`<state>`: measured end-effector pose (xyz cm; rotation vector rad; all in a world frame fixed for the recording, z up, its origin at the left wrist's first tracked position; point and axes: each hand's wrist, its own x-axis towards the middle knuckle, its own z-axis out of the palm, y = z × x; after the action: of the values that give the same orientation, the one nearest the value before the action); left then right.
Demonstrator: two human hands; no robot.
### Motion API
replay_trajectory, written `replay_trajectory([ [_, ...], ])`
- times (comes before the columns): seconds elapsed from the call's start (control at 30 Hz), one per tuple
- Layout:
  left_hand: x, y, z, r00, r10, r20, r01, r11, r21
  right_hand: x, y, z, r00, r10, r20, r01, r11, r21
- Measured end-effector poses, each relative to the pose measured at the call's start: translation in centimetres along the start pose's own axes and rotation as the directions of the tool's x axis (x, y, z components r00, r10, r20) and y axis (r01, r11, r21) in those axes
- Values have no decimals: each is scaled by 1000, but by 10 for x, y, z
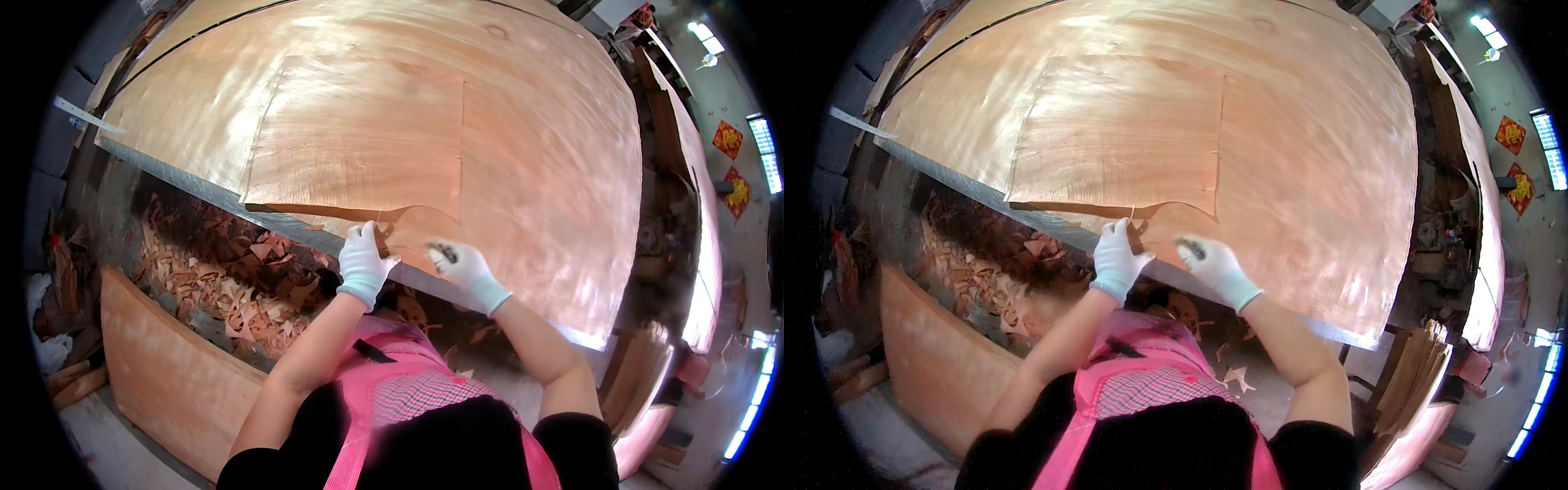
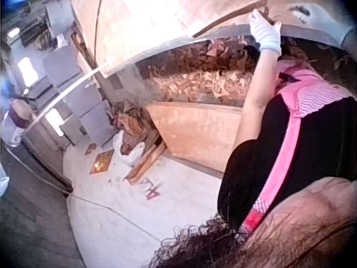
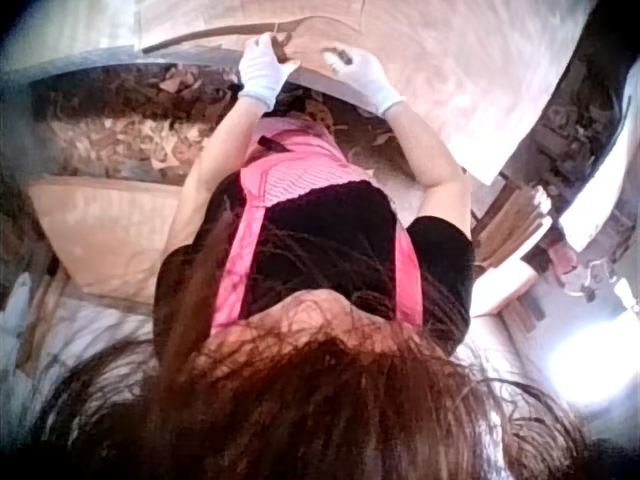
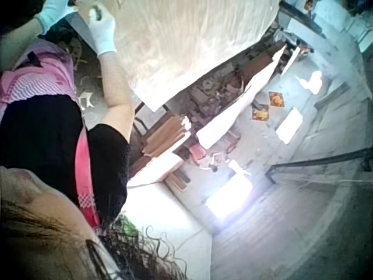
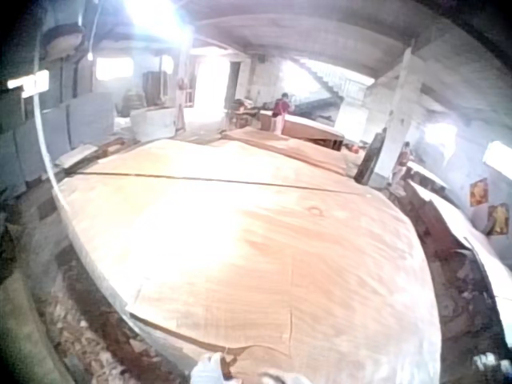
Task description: The person prepares veneer sheets by aligning them against a template on a large workbench, using a utility knife to trim the edges and cut out specific shapes from the wood surface.
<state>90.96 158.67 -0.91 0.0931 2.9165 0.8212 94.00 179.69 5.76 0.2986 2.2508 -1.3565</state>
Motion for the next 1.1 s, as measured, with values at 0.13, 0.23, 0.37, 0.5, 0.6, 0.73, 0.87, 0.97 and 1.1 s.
replay_trajectory([
  [0.13,1,-2,1,1000,-5,10,5,1000,-19,2,12,28,815,-502,289,577,655,-489],
  [0.23,3,-2,-1,1000,12,17,-12,1000,-11,11,28,44,839,-511,186,491,565,-663],
  [0.37,3,-22,-7,996,69,-61,-81,969,-234,11,27,46,840,-515,169,493,594,-636],
  [0.5,1,-24,-21,926,-55,374,321,638,-700,11,32,47,860,-484,163,461,598,-656],
  [0.6,0,-14,-23,783,20,622,452,669,-590,12,34,48,856,-482,186,467,568,-678],
  [0.73,6,-7,-21,682,-131,720,584,689,-428,12,39,47,838,-504,210,494,538,-683],
  [0.87,12,-6,-19,653,-187,734,623,685,-379,13,40,46,806,-553,211,527,507,-682],
  [0.97,13,-9,-14,653,-204,729,620,697,-360,18,31,51,795,-564,224,543,496,-677],
  [1.1,6,-12,-20,634,-197,748,694,572,-437,20,27,61,880,-399,256,408,362,-838],
])
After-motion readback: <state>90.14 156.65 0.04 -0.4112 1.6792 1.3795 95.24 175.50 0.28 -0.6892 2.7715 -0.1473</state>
